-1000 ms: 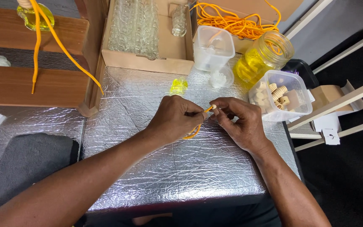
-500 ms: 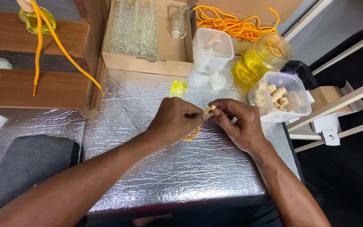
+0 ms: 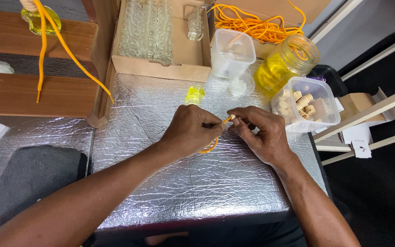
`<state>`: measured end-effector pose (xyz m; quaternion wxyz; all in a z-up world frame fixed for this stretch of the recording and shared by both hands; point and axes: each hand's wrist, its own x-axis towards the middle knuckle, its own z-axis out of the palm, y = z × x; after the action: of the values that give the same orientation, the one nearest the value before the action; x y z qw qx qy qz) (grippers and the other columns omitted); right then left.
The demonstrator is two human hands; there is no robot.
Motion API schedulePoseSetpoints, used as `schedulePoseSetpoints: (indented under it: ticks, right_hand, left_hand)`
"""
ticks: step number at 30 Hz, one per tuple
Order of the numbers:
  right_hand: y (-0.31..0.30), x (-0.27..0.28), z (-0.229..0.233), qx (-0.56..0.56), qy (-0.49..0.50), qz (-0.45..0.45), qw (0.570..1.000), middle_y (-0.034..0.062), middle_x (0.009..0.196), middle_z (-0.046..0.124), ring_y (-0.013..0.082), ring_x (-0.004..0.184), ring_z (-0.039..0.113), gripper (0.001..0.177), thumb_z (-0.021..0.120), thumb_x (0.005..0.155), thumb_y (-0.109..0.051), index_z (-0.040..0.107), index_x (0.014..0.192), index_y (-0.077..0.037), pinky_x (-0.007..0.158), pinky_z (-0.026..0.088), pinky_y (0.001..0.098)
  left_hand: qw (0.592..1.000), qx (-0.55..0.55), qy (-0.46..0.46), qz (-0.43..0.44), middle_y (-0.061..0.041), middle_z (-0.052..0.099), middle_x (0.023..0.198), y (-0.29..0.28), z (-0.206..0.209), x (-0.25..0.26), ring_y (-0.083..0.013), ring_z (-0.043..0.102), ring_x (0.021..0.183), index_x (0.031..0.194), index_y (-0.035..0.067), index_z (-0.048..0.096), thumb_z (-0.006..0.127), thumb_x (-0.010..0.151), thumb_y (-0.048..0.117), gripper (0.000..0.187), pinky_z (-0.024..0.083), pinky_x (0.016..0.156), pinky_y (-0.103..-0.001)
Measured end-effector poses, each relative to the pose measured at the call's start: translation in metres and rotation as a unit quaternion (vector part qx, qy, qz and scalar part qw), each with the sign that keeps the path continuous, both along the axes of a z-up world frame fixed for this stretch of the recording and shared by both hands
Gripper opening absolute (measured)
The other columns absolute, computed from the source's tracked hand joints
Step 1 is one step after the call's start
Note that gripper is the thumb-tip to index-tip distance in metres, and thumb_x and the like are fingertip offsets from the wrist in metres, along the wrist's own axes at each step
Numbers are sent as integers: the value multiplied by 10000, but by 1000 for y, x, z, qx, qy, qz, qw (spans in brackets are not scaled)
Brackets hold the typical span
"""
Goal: Assemble a hanging perfume bottle by threading a cord through a wooden cap and attaching it to the bottle
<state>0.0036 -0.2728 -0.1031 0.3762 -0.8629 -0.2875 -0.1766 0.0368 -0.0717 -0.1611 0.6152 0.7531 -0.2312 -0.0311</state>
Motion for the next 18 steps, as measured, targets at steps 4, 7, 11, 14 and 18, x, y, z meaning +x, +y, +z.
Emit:
schedulePoseSetpoints:
  ticks: [4,7,11,14,18]
  right_hand:
    - [-4,2,0,-17,-16,9,1000,130,743,736,288,613,707,125,684,963,-51,768,1055,-37,548,551,348]
    - [-1,-1,2,-13,-24,8,1000,132,745,734,277,610,709,116,689,967,-55,766,1048,-26,538,550,337]
    - [-1,-1,2,-11,-24,13,1000,135,755,738,280,623,722,120,694,961,-50,767,1052,-22,540,555,337]
    - [-1,0,2,-10,-20,22,1000,136,770,738,276,646,738,125,694,954,-36,763,1058,-24,550,562,336]
    - [0,0,4,-9,-13,39,999,153,830,744,287,663,746,121,710,942,-37,761,1051,-25,553,566,333]
  left_hand:
    - [1000,9,-9,-2,-174,740,671,-1,-3,2,-280,755,649,918,71,818,676,824,83,171,541,576,-355]
    - [1000,13,-8,-4,-154,737,647,-1,-2,2,-235,739,617,915,88,822,674,827,79,172,536,571,-323]
    - [1000,12,-11,-6,-159,735,642,1,0,2,-238,738,609,919,82,822,672,830,71,175,536,567,-324]
    - [1000,6,-11,-8,-158,734,641,2,2,2,-228,735,603,925,81,823,674,834,74,174,536,563,-317]
    - [1000,9,-12,-13,-146,730,630,1,5,0,-208,712,592,897,93,823,675,838,82,160,520,568,-325]
